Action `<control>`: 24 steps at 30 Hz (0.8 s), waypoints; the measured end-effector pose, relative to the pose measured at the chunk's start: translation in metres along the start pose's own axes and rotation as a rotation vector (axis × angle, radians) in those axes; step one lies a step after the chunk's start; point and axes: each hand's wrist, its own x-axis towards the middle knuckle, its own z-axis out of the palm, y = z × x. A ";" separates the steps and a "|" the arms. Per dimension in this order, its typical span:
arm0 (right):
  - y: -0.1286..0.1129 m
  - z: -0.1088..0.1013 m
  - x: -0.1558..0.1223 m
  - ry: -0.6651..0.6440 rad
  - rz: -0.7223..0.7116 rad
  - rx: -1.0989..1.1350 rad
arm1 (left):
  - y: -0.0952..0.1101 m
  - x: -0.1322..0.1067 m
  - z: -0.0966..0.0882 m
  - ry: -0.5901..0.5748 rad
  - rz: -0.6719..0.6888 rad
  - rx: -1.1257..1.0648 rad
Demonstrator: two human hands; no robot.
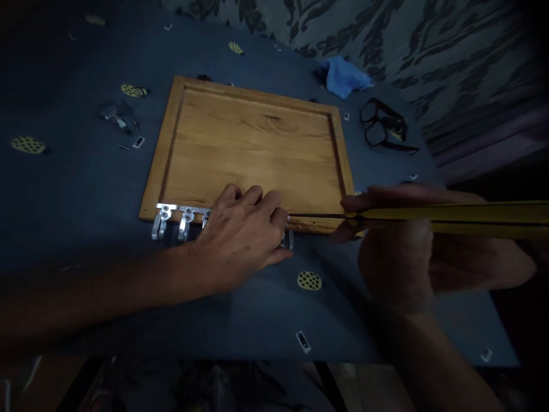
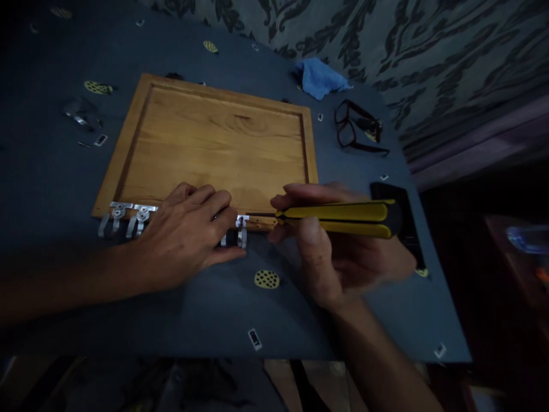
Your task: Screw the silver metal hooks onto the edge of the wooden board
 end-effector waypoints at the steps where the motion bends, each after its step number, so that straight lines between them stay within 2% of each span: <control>1: -0.002 0.000 0.001 0.024 0.015 0.013 | 0.000 0.000 0.000 -0.004 0.002 -0.001; 3: -0.003 -0.007 0.010 0.068 0.018 0.041 | -0.001 0.000 -0.001 -0.004 0.005 -0.004; 5: -0.001 -0.023 0.029 -0.001 0.069 0.063 | -0.001 0.000 -0.001 0.002 0.005 -0.005; 7: 0.003 -0.045 0.051 -0.459 0.305 0.051 | -0.001 -0.001 0.000 0.012 0.006 -0.003; 8: 0.004 -0.054 0.060 -0.618 0.369 0.045 | -0.001 -0.001 0.000 0.019 0.006 0.000; 10: 0.006 -0.063 0.067 -0.677 0.393 0.039 | -0.001 -0.001 0.001 0.031 0.008 0.005; 12: 0.005 -0.057 0.055 -0.597 0.322 0.045 | -0.001 -0.001 0.001 0.039 0.010 0.008; 14: 0.002 -0.039 0.033 -0.261 0.143 0.057 | -0.001 -0.001 0.001 0.043 0.014 0.007; 16: 0.000 -0.019 0.012 -0.187 0.080 0.074 | -0.001 -0.001 0.001 0.044 0.015 0.007; 17: 0.000 -0.011 0.005 -0.110 0.020 0.063 | -0.001 -0.001 0.001 0.045 0.015 0.009; 20: 0.002 -0.001 -0.001 -0.076 -0.032 0.026 | -0.001 -0.002 0.000 0.054 0.019 0.022; 24: 0.003 -0.005 0.006 -0.110 -0.046 -0.007 | -0.002 -0.002 0.002 0.090 0.029 0.038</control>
